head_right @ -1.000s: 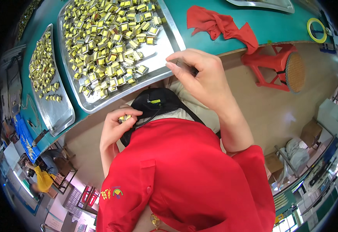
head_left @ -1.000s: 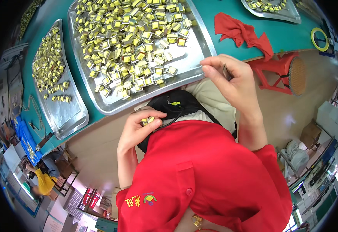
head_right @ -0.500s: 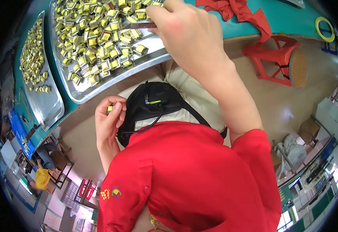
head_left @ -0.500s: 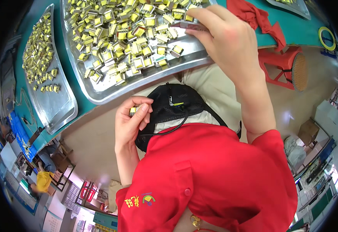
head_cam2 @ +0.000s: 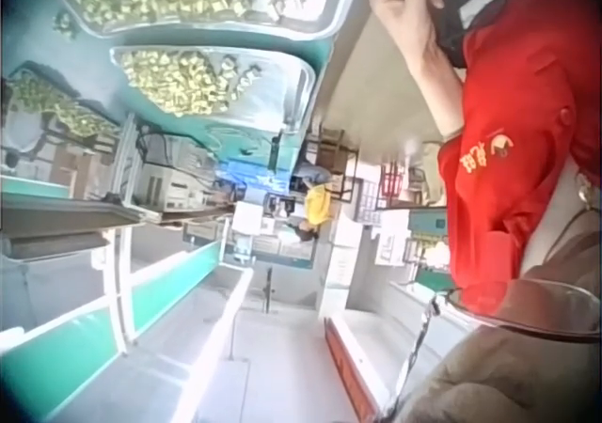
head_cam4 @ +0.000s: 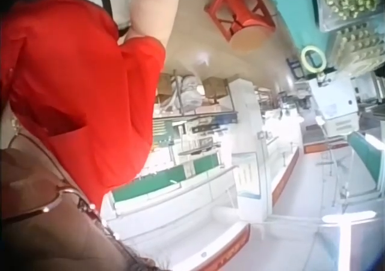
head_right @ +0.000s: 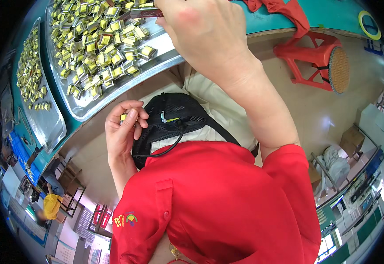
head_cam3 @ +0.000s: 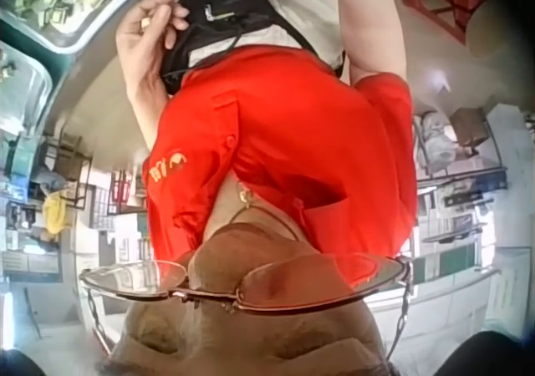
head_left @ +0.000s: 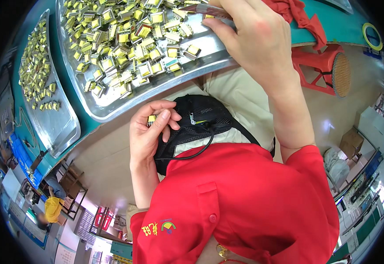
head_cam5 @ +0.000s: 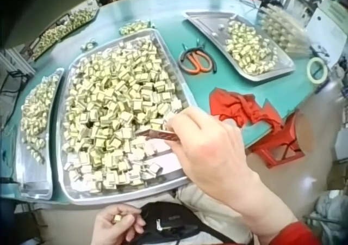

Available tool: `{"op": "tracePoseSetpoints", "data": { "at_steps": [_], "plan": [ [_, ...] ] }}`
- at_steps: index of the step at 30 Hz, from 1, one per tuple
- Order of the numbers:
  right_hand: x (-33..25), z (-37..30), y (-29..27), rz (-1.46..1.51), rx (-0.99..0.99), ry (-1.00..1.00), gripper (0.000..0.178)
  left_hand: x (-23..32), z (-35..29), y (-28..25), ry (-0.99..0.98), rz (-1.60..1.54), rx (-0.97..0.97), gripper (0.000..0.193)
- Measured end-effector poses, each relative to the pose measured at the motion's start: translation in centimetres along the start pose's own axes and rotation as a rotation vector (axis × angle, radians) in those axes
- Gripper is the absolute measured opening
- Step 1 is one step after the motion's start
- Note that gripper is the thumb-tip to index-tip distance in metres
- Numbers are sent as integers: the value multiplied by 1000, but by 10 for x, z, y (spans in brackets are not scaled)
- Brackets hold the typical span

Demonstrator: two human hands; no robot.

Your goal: The person picks up a transformer from a tray, inspects it, and trims the excess wire using shears. After finishing, the person places the component back and repeats the process with another transformer.

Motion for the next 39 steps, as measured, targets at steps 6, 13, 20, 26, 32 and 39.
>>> {"op": "tracePoseSetpoints", "data": {
  "at_steps": [6,13,20,26,32,39],
  "plan": [
    [-6,11,-3,-133,-351,366,21,-2,4,2,30,26,24,19],
    [-2,12,-9,69,-247,430,22,-2,2,1,20,-20,5,19],
    [10,-2,-9,245,-231,725,22,2,-1,0,74,-129,2,22],
    [5,-10,-20,340,-169,848,26,12,-5,11,139,-110,182,22],
    [-10,-46,-26,817,-229,939,26,15,-1,21,173,-208,-26,21],
    [-38,-80,-27,1067,-316,1209,34,26,8,52,168,61,-84,27]
  ]
}}
Point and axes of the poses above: each hand's wrist, its own z-axis towards the middle knuckle, its own y-axis out of the palm, x = y × z, the point moved 5 cm from there along z, towards the middle knuckle, and after that the axes turned 1 degree about y, right-handed, at the moved point
